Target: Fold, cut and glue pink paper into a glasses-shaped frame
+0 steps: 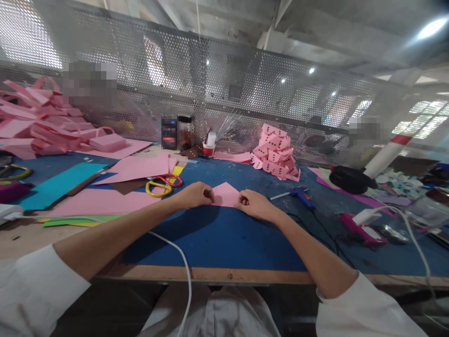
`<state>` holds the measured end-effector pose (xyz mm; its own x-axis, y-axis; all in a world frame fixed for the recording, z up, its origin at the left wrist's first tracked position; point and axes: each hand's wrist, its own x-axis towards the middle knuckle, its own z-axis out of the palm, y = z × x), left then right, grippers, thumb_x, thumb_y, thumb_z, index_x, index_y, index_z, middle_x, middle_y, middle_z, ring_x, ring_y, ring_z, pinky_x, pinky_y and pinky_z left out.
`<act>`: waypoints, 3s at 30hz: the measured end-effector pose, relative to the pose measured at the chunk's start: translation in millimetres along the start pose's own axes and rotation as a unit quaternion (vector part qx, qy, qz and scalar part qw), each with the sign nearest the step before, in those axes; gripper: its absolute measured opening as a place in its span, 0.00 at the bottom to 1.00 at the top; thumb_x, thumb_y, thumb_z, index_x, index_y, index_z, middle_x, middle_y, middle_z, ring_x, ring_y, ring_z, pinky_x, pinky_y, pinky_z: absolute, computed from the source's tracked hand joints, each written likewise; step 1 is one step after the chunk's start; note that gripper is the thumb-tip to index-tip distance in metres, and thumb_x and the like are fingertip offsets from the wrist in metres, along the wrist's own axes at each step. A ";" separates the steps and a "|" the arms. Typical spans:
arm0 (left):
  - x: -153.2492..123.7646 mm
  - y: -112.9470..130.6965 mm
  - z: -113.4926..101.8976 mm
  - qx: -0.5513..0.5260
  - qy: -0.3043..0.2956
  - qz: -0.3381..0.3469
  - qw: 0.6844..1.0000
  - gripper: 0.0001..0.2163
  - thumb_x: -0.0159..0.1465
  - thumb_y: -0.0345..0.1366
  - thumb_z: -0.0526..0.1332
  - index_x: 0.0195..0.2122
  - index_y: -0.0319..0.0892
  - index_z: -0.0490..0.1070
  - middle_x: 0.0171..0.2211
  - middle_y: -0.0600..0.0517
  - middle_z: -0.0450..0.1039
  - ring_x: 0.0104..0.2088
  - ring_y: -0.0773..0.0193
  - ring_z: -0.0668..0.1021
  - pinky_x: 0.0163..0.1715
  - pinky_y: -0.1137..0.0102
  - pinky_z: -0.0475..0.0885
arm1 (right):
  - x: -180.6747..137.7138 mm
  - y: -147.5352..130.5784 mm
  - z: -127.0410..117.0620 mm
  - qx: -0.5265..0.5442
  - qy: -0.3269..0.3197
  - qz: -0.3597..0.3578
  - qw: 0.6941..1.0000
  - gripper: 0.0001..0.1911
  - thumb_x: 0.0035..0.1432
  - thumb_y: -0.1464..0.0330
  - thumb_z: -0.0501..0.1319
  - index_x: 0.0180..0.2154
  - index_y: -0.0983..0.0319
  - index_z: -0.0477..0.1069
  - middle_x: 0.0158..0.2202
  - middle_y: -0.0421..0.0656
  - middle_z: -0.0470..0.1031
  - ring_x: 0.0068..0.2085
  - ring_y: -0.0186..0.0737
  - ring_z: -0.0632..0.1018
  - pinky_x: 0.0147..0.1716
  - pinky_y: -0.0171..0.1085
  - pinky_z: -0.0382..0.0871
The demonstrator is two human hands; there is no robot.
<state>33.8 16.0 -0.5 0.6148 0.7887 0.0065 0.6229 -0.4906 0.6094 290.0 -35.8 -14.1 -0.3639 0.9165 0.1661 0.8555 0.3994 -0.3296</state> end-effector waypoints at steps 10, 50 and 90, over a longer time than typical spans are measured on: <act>-0.5 -6.9 -10.9 -0.001 -0.037 0.013 0.999 0.11 0.51 0.35 0.60 0.32 0.40 0.78 0.28 0.53 0.77 0.29 0.64 0.76 0.28 0.74 0.65 | -0.1 -1.1 -1.7 0.008 -0.008 0.001 1.000 0.10 0.58 0.60 0.61 0.33 0.60 0.70 0.33 0.41 0.72 0.32 0.34 0.70 0.30 0.32 0.59; -8.1 -22.2 -32.2 0.029 -0.071 -0.010 0.997 0.10 0.50 0.37 0.61 0.31 0.41 0.77 0.28 0.54 0.77 0.31 0.64 0.76 0.29 0.75 0.64 | -1.6 -2.9 -4.5 0.024 -0.014 0.001 1.000 0.09 0.57 0.61 0.61 0.33 0.60 0.70 0.34 0.42 0.73 0.33 0.35 0.71 0.30 0.32 0.59; -21.7 -37.4 -49.9 0.046 -0.082 -0.012 0.996 0.10 0.50 0.36 0.60 0.32 0.40 0.77 0.28 0.53 0.76 0.30 0.64 0.75 0.28 0.75 0.64 | -0.8 -0.8 -3.8 0.025 -0.012 -0.004 1.000 0.09 0.57 0.61 0.61 0.33 0.60 0.69 0.33 0.41 0.72 0.32 0.34 0.70 0.30 0.32 0.59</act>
<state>-27.0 35.7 16.2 0.6646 0.7337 -0.1413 0.6757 -0.5095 0.5327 291.0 -37.0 -10.4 -0.3808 0.9130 0.1467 0.8327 0.4075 -0.3748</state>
